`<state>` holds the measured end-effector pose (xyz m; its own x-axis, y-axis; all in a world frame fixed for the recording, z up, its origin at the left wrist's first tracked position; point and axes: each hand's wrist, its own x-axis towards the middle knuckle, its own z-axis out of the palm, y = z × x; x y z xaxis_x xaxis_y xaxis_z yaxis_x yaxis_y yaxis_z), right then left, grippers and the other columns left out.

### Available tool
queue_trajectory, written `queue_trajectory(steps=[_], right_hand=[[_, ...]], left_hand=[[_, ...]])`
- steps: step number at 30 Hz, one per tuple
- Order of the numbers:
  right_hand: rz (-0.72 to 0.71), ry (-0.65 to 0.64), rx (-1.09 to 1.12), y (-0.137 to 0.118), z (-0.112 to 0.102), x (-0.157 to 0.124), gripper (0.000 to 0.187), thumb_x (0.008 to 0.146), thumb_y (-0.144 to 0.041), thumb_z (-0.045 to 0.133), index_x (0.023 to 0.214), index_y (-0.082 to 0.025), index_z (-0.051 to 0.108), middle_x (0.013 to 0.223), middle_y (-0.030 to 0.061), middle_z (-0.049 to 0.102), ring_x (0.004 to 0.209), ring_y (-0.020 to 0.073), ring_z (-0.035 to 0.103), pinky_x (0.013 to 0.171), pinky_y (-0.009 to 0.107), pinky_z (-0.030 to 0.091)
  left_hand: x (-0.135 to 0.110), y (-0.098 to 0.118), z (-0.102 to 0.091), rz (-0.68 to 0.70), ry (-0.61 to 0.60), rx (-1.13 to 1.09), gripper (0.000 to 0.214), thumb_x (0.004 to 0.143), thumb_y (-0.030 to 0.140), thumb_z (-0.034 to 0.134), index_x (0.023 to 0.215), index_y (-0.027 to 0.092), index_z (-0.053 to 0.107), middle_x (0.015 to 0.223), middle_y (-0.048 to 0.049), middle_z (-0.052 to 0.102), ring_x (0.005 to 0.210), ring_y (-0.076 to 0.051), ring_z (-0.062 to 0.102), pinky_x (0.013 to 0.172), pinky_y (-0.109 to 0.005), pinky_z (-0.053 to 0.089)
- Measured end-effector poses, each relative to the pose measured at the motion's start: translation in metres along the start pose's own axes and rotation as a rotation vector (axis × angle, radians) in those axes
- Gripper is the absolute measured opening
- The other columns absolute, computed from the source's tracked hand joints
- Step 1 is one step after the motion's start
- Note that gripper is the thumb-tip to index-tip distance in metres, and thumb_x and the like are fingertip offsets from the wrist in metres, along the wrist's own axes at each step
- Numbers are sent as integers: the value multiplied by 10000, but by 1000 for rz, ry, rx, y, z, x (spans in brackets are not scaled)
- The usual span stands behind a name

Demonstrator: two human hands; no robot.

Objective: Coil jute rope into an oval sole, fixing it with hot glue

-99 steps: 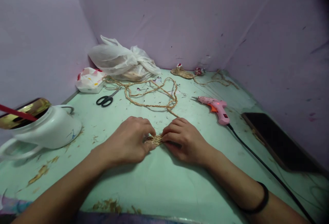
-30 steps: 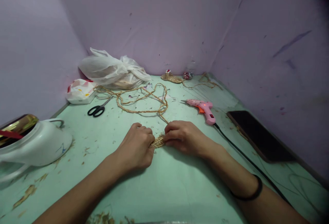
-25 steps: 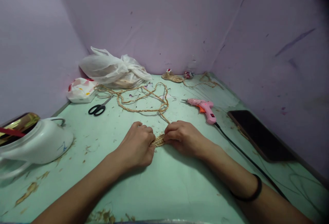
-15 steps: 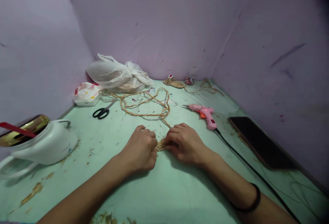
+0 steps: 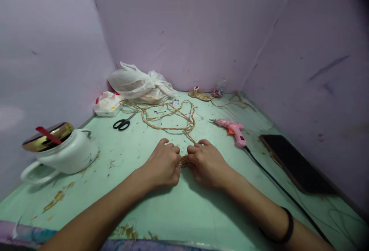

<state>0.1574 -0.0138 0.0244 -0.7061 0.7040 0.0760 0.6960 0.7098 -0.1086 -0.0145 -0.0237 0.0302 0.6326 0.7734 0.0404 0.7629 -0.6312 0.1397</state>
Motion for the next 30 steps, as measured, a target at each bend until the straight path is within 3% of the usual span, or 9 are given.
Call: queue_trajectory(steps=[4, 7, 10, 15, 22, 25, 27, 30], right_hand=[[48, 71, 189, 10, 0, -5, 164, 759, -134, 603, 841, -205, 726, 805, 36, 696, 780, 185, 611, 769, 339, 350], [23, 179, 220, 14, 7, -8, 139, 789, -151, 608, 844, -201, 726, 783, 46, 698, 773, 189, 605, 758, 341, 361], [-76, 323, 226, 10, 17, -7, 129, 828, -183, 600, 851, -201, 725, 803, 59, 694, 763, 189, 578, 733, 338, 370], [-195, 327, 256, 1, 27, -1, 185, 871, -133, 550, 821, -185, 720, 780, 47, 700, 757, 175, 562, 729, 308, 401], [-160, 235, 114, -6, 28, 2, 203, 797, -41, 527, 737, -142, 694, 702, 73, 654, 711, 189, 539, 677, 310, 403], [-158, 284, 203, -2, 29, 0, 175, 800, -67, 545, 753, -159, 686, 717, 65, 668, 724, 186, 570, 683, 310, 420], [-184, 340, 322, 5, 30, -3, 156, 838, -102, 545, 835, -179, 680, 774, 49, 704, 748, 170, 614, 771, 326, 442], [-188, 512, 392, 19, 29, -7, 159, 860, -131, 547, 955, -201, 653, 801, 32, 729, 730, 161, 648, 876, 373, 445]], left_hand=[[-4, -17, -9, 13, -57, -159, 159, 789, 270, 563, 710, 170, 658, 745, -40, 654, 745, -183, 603, 812, -346, 419], [-9, -32, -12, -36, 30, -328, 223, 860, 278, 487, 919, 182, 680, 866, -39, 694, 817, -169, 621, 764, -279, 443], [-12, -38, -10, -140, 104, -421, 213, 824, 229, 522, 942, 181, 693, 897, -36, 698, 804, -157, 620, 741, -264, 455], [-13, -27, 1, -48, 46, -311, 128, 780, 210, 595, 749, 208, 719, 783, -20, 670, 751, -161, 602, 770, -306, 424], [-9, -7, -2, 12, -32, 1, 180, 753, 110, 529, 621, 148, 646, 759, -79, 630, 763, -221, 583, 846, -433, 365], [-10, -10, -5, 4, -41, -44, 203, 808, 152, 497, 691, 149, 664, 795, -80, 652, 783, -217, 599, 848, -413, 376], [-11, -15, -5, -26, -35, -144, 248, 858, 196, 458, 743, 162, 676, 803, -61, 675, 775, -193, 608, 808, -362, 397], [-11, -18, -2, -109, 27, -188, 207, 843, 213, 484, 786, 164, 677, 776, -51, 689, 753, -182, 604, 789, -341, 405]])
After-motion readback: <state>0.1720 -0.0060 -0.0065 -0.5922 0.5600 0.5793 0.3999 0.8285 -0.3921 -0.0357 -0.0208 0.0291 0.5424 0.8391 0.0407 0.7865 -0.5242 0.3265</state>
